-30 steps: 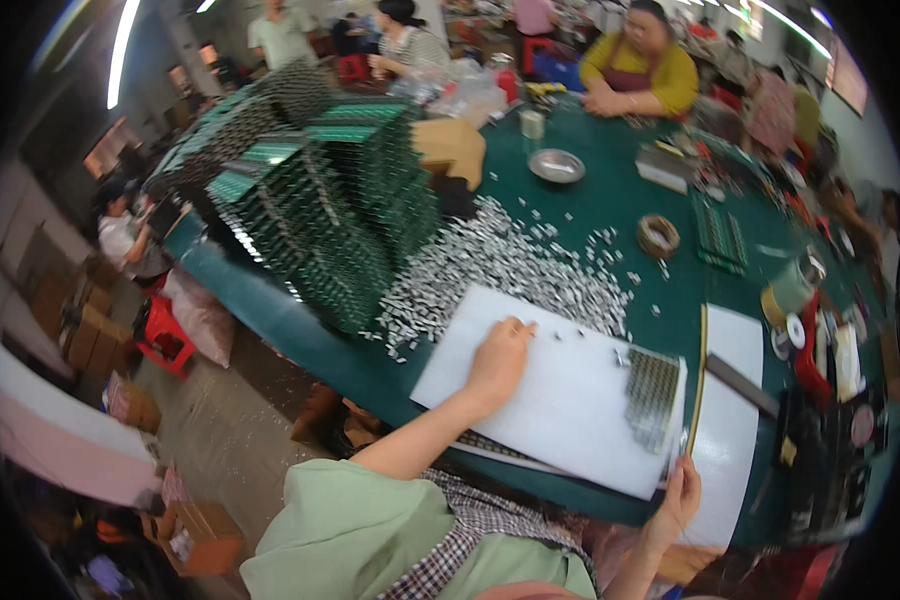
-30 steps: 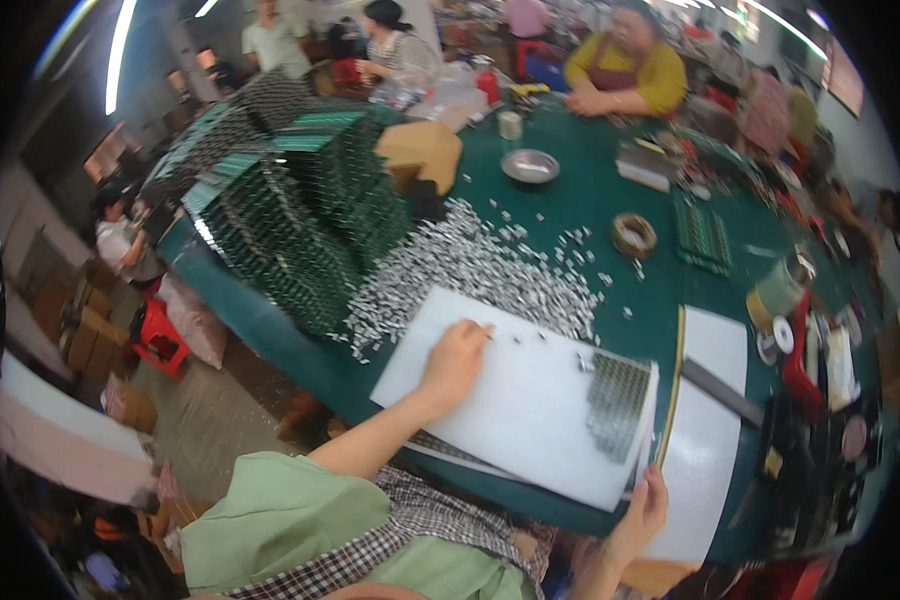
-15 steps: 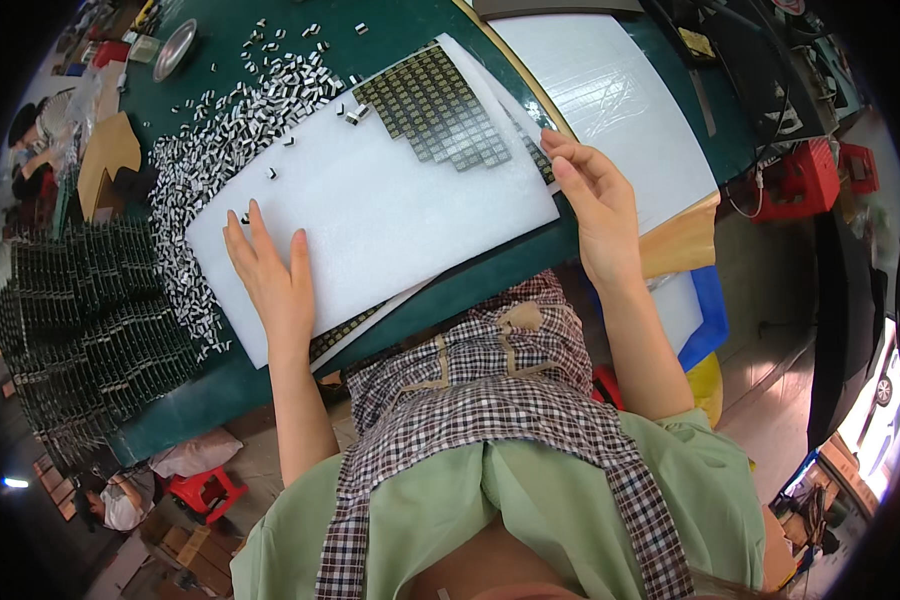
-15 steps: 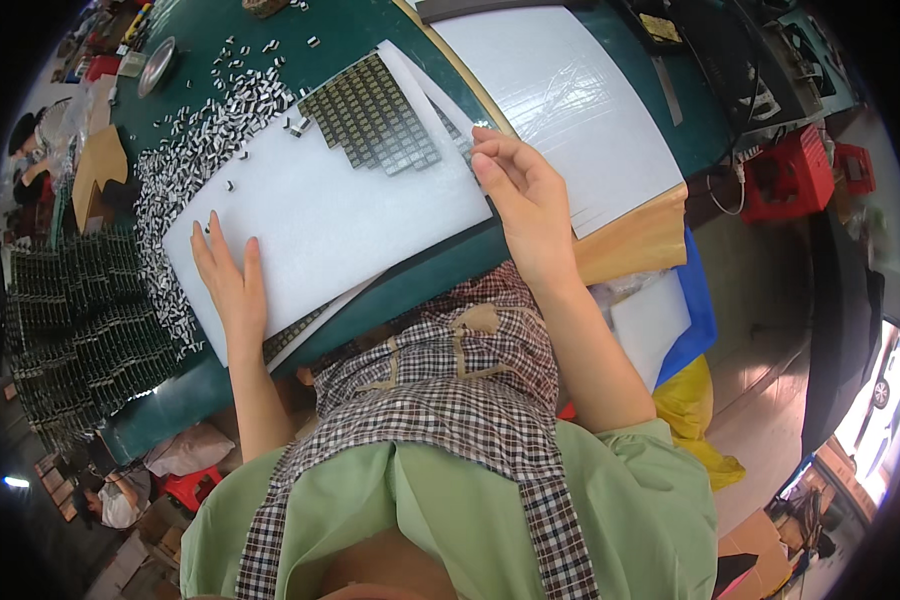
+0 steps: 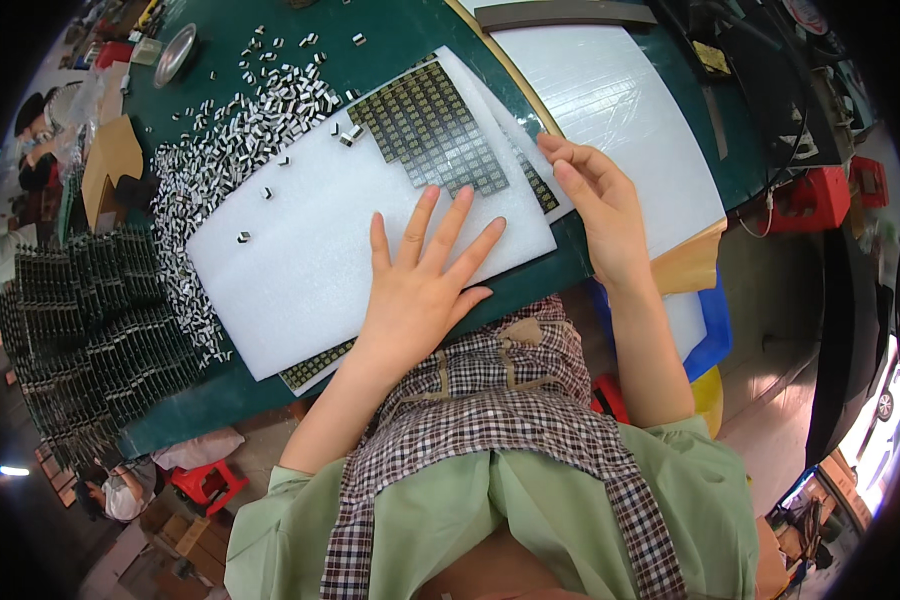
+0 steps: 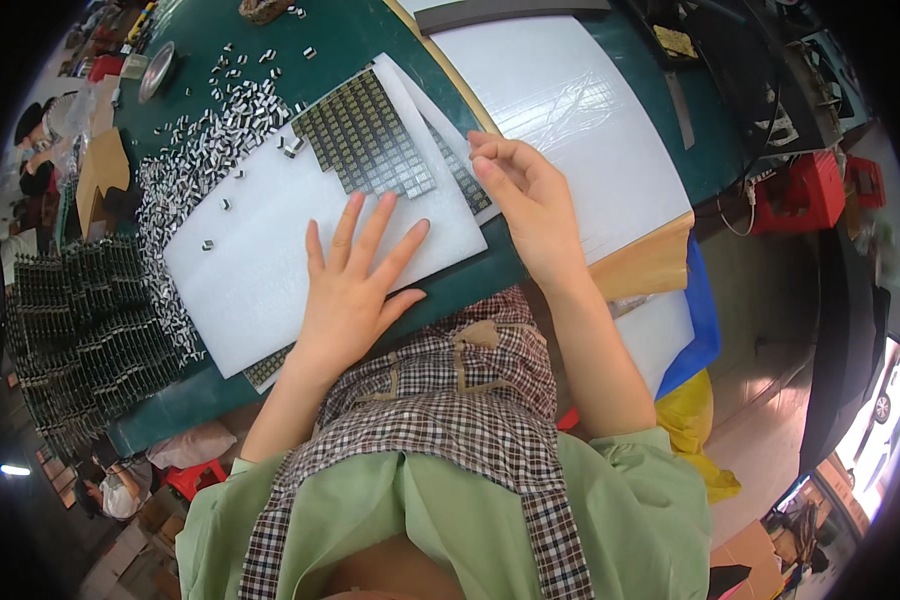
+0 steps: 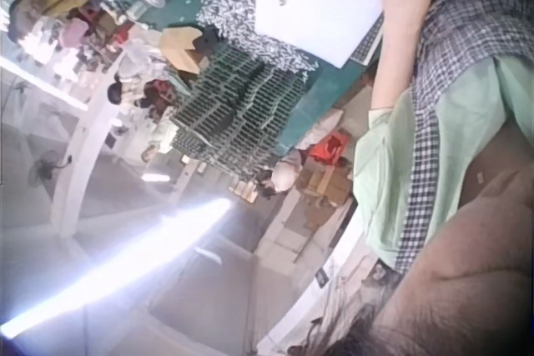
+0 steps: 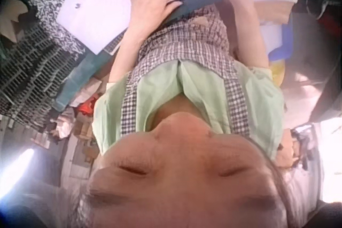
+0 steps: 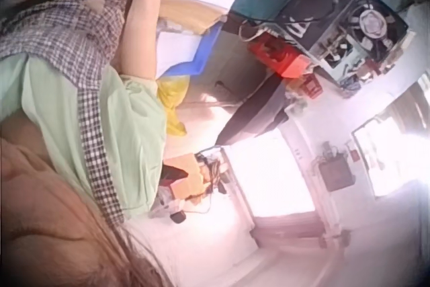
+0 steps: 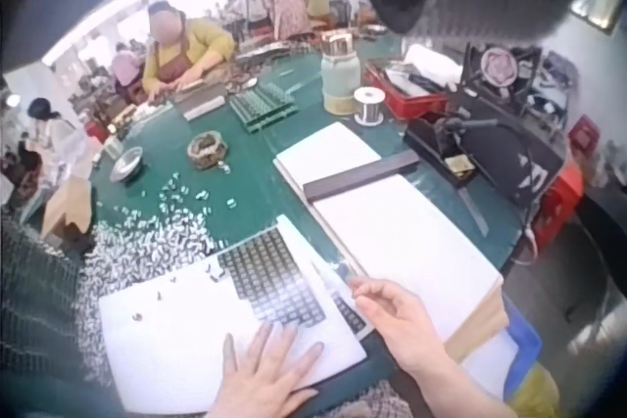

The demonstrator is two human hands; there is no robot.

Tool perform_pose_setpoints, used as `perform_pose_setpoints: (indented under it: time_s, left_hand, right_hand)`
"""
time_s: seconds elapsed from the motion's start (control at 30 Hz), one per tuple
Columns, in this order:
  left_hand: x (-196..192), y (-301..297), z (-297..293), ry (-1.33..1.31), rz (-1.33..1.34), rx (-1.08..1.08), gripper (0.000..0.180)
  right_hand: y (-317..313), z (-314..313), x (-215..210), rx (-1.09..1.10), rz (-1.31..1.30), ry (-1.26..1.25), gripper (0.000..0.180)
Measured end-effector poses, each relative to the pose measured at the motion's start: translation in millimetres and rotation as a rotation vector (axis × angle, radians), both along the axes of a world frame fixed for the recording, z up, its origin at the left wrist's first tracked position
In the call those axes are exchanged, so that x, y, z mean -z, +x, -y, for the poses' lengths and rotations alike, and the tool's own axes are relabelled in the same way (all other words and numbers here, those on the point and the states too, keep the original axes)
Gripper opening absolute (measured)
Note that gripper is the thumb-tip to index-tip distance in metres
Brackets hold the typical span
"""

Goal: The person assembles small plastic components onto a circuit board by hand, attaching them to a grid.

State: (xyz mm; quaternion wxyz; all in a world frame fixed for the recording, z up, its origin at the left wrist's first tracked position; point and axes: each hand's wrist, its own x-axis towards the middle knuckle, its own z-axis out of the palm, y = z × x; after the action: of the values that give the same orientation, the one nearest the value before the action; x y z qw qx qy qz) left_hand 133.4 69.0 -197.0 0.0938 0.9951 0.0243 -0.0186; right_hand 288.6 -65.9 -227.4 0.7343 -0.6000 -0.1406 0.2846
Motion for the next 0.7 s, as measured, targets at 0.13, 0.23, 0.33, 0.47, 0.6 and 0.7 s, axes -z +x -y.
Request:
perform_pose_setpoints:
  time_s: [0.13, 0.23, 0.33, 0.47, 0.6, 0.7]
  left_hand:
    - [10.9, -1.9, 1.9, 0.029, 0.009, -0.019, 0.067]
    - [11.0, -10.0, 4.9, 0.01, 0.01, -0.007, 0.069]
    - [11.4, -17.6, 9.7, 0.002, -0.009, 0.027, 0.069]
    - [11.9, -22.6, 22.4, 0.006, 0.001, 0.03, 0.071]
    - [14.6, -26.8, 28.5, 0.008, 0.012, 0.036, 0.072]
    - [7.1, -23.7, 27.2, -0.066, 0.066, 0.045, 0.064]
  right_hand:
    - [-8.0, 5.1, -0.4, 0.019, -0.016, -0.007, 0.02]
    - [-19.8, 11.4, -1.7, 0.023, -0.019, -0.021, 0.02]
    - [-38.4, 19.8, -2.3, 0.081, -0.037, -0.035, 0.019]
    - [-62.2, 29.1, -4.4, 0.149, -0.127, -0.012, 0.018]
    - [-75.4, 33.6, -7.9, 0.164, -0.172, 0.012, 0.018]
    - [-76.0, 35.6, -4.9, 0.178, -0.211, 0.015, 0.02]
